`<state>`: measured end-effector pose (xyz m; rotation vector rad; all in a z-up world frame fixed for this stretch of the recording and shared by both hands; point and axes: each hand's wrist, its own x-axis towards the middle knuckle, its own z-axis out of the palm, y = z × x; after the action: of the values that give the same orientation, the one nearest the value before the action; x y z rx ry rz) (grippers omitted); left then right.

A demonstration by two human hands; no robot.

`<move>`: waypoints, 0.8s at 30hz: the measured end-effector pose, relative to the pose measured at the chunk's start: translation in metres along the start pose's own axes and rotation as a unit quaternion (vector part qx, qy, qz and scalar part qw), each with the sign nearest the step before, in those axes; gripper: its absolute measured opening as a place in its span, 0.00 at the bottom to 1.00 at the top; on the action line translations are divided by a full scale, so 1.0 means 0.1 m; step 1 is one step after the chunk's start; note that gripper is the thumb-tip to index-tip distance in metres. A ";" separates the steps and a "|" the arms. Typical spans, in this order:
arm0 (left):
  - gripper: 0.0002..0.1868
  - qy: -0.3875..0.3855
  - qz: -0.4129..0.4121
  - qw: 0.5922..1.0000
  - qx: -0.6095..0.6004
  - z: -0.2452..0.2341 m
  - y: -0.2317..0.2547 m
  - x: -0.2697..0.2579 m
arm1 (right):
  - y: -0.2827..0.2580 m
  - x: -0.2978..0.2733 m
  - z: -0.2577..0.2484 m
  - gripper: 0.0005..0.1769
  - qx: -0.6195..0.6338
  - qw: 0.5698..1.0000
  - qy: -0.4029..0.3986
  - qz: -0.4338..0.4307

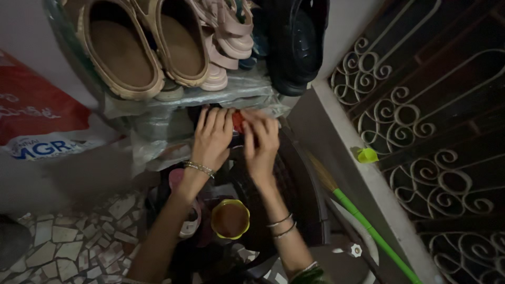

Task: The person wipes the exterior of several shoes using a red cloth and a small yellow container of liquid. They handle a black shoe, a pink slipper, and a white shoe, dipping the cloth into the container and rubbing each shoe's surface. The shoes are placed on a plastic chair and a nearby shelf during the process.

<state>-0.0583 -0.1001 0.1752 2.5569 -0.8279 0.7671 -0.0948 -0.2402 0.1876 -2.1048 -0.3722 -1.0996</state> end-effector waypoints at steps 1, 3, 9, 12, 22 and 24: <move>0.50 -0.002 -0.005 1.000 0.007 0.02 0.01 -0.01 | -0.05 -0.05 0.02 0.12 -0.011 1.000 0.015 -0.002; 0.50 0.008 -0.005 1.000 -0.017 0.06 0.03 -0.05 | -0.12 -0.19 0.02 0.13 -0.034 0.998 0.046 -0.004; 0.43 0.029 -0.002 0.999 -0.046 0.12 0.00 -0.14 | -0.01 -0.13 0.05 0.09 -0.028 0.998 0.012 0.054; 0.42 0.043 -0.005 0.998 -0.045 0.11 0.02 -0.15 | 0.17 0.18 0.09 0.09 0.004 0.996 -0.063 0.059; 0.47 0.028 -0.026 0.997 -0.064 0.12 0.05 -0.15 | -0.07 -0.38 -0.02 0.11 -0.006 0.999 0.021 0.047; 0.41 0.039 -0.001 0.999 -0.012 0.17 0.04 -0.15 | 0.08 -0.12 0.00 0.10 0.001 0.998 -0.016 0.053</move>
<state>-0.0647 -0.1050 0.1535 2.4902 -0.8056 0.8446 -0.0971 -0.2451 0.1745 -2.1178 -0.2734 -1.0041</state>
